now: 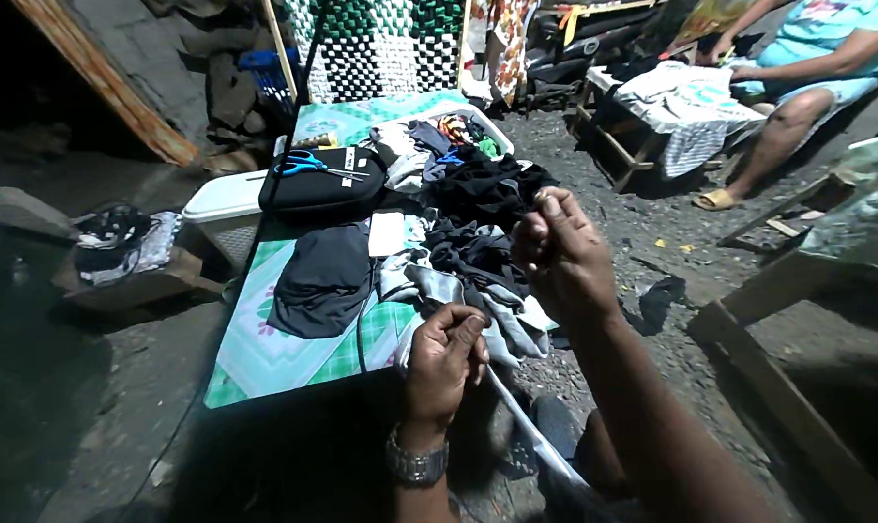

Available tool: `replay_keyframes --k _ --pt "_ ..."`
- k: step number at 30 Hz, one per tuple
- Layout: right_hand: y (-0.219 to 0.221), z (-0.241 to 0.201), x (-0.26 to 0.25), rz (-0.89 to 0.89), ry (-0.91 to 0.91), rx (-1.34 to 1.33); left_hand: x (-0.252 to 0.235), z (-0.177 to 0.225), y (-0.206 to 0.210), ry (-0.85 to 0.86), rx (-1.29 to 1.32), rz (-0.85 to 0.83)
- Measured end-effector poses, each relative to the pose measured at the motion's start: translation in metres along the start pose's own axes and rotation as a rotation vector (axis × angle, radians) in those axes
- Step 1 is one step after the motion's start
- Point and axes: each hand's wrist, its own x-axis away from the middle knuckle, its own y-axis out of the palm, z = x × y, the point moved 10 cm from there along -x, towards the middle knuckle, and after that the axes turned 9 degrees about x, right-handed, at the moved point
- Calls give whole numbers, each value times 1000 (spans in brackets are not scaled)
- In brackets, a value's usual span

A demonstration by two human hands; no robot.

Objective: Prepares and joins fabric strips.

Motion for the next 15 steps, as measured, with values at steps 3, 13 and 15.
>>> replay_keyframes --k 3,13,15 --pt "-15 -15 -9 41 -80 -69 -1 -8 1 -27 -122 -28" --pt "-78 -66 -20 177 -311 -125 -2 -12 -4 -58 -412 -80" --pt "-91 -69 -18 207 -306 -135 -2 -12 -6 -58 -430 -70"
